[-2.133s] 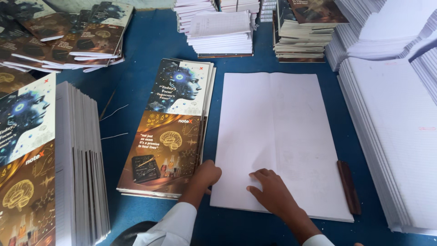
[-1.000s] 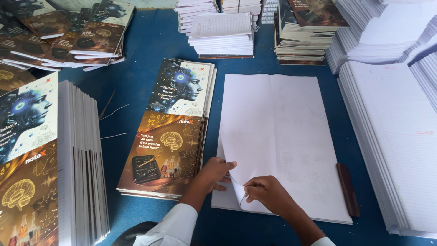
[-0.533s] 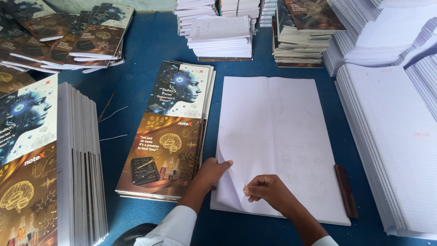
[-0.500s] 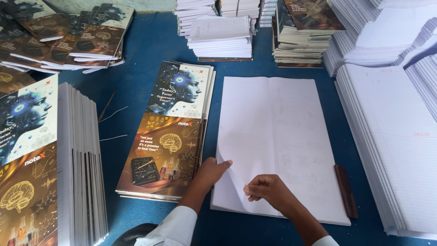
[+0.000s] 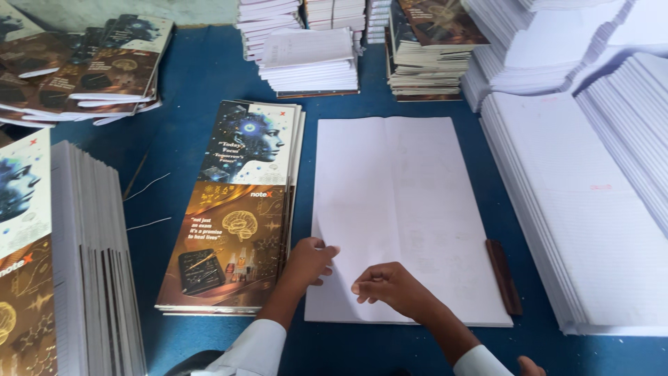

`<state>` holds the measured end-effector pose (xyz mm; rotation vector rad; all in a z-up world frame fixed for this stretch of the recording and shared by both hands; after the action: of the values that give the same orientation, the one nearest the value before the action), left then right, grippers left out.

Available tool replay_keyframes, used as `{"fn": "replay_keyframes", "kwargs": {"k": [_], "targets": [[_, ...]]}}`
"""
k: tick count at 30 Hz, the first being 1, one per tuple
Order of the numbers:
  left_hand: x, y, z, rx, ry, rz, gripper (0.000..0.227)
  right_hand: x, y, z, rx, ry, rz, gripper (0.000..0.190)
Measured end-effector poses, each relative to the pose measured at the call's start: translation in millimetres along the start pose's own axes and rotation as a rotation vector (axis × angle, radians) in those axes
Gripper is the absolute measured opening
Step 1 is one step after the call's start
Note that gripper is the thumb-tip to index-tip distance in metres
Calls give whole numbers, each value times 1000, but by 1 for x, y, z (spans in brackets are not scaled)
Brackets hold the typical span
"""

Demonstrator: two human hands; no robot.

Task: The person assembles notebooks by inserting loose lined paper into printed covers. They pick up a cover, place a stack of paper inside, and then place the completed notebook onto a growing stack on the left.

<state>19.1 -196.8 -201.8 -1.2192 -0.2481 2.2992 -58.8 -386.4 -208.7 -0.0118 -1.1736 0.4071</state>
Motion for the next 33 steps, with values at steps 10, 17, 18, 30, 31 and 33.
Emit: {"fn": "replay_keyframes", "kwargs": {"k": [10, 17, 18, 30, 31, 33], "targets": [[9, 6, -7, 20, 107, -8, 50, 24, -30, 23, -165, -64, 103, 27], [15, 7, -14, 17, 106, -24, 48, 31, -81, 37, -270, -214, 237, 22], [16, 7, -15, 9, 119, -24, 49, 34, -91, 41, -286, -238, 260, 22], [21, 7, -22, 3, 160, -35, 52, 11, -202, 104, -609, 22, 416, 37], [22, 7, -21, 5, 154, -36, 52, 5, -206, 105, -638, 63, 432, 37], [23, 6, -21, 5, 148, -44, 52, -6, -214, 104, -696, 146, 460, 36]]}}
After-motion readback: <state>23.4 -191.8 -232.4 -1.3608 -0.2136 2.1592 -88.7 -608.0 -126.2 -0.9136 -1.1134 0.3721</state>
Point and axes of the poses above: each hand's wrist, its own z-axis away from the middle knuckle, its own y-axis out of the palm, x = y × z, the point moved 1 cm from there along -z, towards the middle knuckle, and after that the axes turned 3 degrees about -y, right-handed, at the moved point
